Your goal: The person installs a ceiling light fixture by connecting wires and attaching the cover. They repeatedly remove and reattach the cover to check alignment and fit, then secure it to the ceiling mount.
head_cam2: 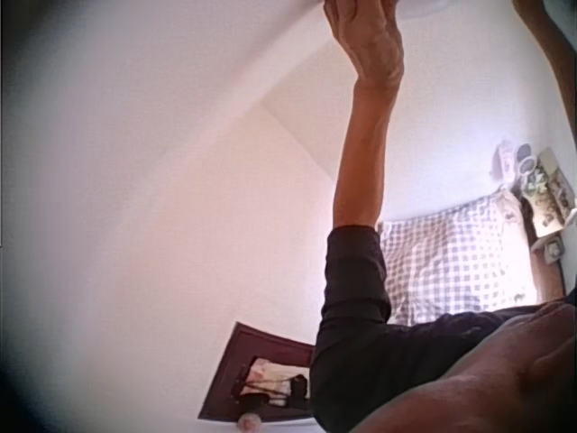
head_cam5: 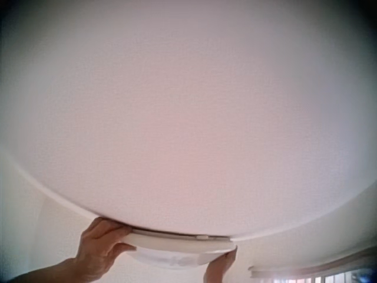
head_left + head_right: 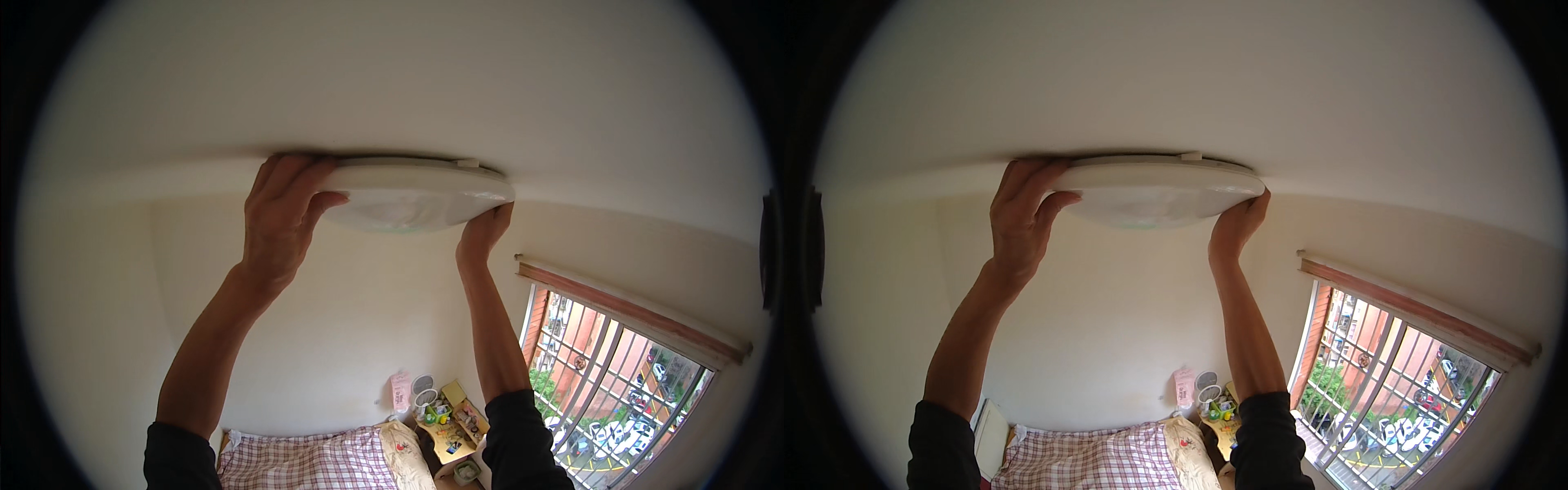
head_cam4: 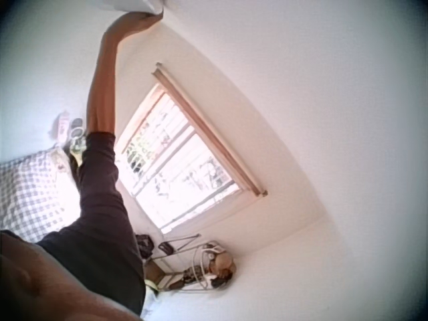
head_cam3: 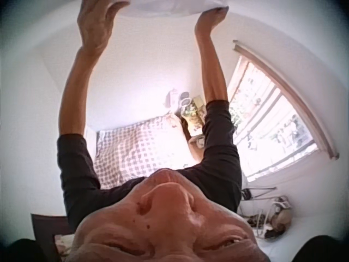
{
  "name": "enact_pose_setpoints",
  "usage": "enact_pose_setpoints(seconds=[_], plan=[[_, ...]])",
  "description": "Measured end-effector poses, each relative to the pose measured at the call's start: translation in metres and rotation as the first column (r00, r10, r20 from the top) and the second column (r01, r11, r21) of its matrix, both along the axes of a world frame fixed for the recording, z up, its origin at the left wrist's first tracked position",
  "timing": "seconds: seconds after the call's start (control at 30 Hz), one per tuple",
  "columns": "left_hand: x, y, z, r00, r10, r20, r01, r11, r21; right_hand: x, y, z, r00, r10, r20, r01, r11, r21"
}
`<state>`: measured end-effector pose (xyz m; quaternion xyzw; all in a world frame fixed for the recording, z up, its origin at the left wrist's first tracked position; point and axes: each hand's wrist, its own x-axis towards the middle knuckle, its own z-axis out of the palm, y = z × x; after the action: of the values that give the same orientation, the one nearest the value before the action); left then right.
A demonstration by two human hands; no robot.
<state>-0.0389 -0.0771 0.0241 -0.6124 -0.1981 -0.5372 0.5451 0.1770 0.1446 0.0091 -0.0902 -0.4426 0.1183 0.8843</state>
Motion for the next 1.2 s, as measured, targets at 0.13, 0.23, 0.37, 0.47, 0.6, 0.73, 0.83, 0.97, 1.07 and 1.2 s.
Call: enact_pose_setpoints(seconds=[0.13,0.23,0.37,0.47,0.6,0.73,0.83,0.97,1.07,1.2], plan=[[-0.001,-0.002,0.0,1.0,0.026,0.011,-0.025,0.999,-0.042,0.013,-0.013,-0.011,0.987,-0.096,0.129,0.096,0.995,0.005],[-0.001,-0.004,0.0,0.999,0.044,0.006,-0.043,0.999,-0.024,0.022,-0.019,-0.017,0.983,-0.064,0.175,0.034,0.985,0.171],[0.0,-0.009,-0.002,0.997,0.074,0.006,-0.073,0.994,-0.082,0.034,-0.025,-0.026,0.966,-0.053,0.252,-0.013,0.968,0.252],[0.002,-0.012,-0.001,0.997,0.074,0.014,-0.072,0.992,-0.105,0.038,-0.027,-0.025,0.959,-0.117,0.256,0.047,0.963,0.264],[0.003,-0.013,0.0,0.998,0.062,-0.008,-0.062,0.995,-0.083,0.035,-0.026,-0.019,0.972,-0.053,0.228,-0.015,0.959,0.283],[0.002,-0.016,-0.002,0.997,0.071,0.009,-0.07,0.992,-0.106,0.035,-0.025,-0.017,0.978,-0.074,0.193,0.015,0.955,0.295],[0.002,-0.015,-0.005,0.997,0.078,0.017,-0.076,0.993,-0.091,0.036,-0.027,-0.019,0.979,-0.084,0.183,0.026,0.954,0.298],[0.005,-0.008,-0.005,0.996,0.085,0.018,-0.085,0.996,0.028,0.036,-0.027,-0.018,0.981,-0.116,0.153,0.061,0.945,0.323],[0.005,-0.005,-0.007,0.996,0.089,0.004,-0.089,0.991,0.102,0.036,-0.024,-0.017,0.979,-0.13,0.154,0.073,0.94,0.333],[-0.001,-0.006,-0.011,0.992,0.054,0.112,-0.048,0.998,-0.05,0.037,-0.022,-0.014,0.983,-0.108,0.146,0.057,0.947,0.316]])
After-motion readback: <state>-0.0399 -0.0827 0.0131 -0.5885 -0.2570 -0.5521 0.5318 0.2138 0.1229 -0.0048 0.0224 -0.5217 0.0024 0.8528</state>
